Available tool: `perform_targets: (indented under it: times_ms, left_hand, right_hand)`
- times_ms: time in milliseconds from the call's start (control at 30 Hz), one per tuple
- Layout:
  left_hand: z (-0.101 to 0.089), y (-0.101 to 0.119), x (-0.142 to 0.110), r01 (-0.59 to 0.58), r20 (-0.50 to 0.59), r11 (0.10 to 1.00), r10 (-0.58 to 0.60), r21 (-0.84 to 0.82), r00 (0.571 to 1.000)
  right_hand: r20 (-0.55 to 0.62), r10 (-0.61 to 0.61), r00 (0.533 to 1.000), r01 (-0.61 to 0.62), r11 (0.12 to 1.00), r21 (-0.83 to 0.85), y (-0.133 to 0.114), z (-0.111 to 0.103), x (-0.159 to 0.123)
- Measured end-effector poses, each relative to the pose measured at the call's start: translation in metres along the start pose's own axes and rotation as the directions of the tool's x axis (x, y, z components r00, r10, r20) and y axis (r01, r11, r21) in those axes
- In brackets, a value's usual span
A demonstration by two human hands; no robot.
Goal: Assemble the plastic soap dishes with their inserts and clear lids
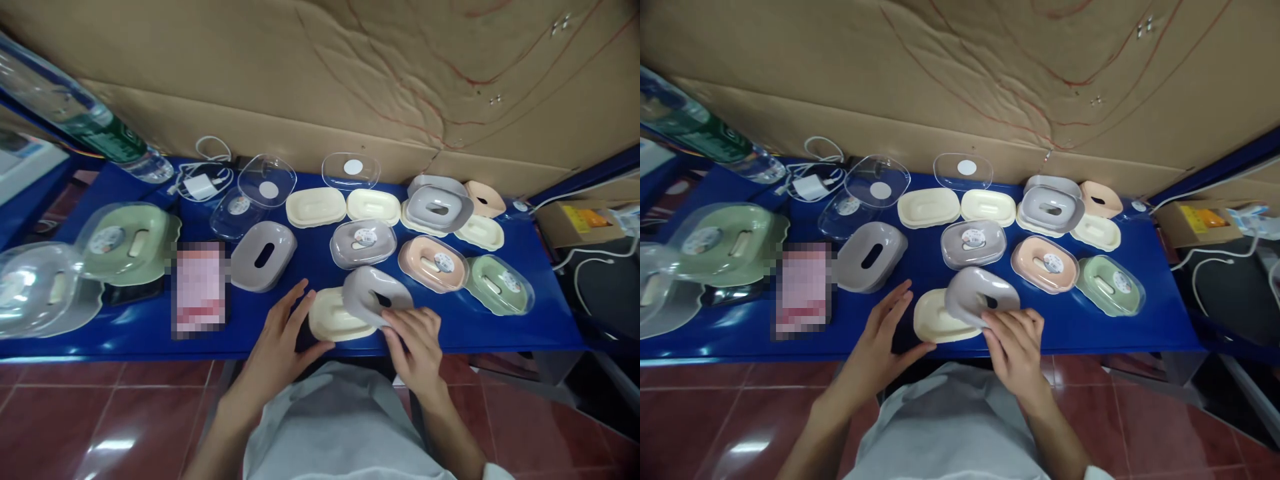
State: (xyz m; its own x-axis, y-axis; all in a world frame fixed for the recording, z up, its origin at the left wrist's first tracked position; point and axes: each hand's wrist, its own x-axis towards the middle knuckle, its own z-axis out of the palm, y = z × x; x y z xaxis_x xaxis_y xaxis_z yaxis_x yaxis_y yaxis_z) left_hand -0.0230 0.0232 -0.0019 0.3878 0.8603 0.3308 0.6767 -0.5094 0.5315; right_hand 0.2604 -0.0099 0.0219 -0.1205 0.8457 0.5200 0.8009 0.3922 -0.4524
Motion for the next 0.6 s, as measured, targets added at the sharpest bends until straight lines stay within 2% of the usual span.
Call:
perform_targets:
  times_ms: [133,300,467,600]
  left_hand:
    - [-0.001,-0.001,-0.002,-0.060,0.020,0.998,0.061,-0.030,0.998]
    - [0.000,-0.001,-0.001,-0.135,-0.045,0.991,0.135,0.008,0.990]
    - [0.004,-0.003,0.001,-0.200,-0.062,0.979,0.202,0.049,0.977]
    - [0.005,-0.003,0.003,-0.242,-0.060,0.969,0.245,0.058,0.968]
  right_hand:
    - [0.173,-0.129,0.976,0.115,0.989,0.088,-0.015,0.006,0.019]
    - [0.303,-0.229,0.925,0.186,0.969,0.164,-0.009,0.012,0.021]
    - [0.353,-0.258,0.899,0.225,0.965,0.132,-0.003,0.013,0.016]
    - [0.354,-0.268,0.896,0.241,0.963,0.119,-0.002,0.019,0.014]
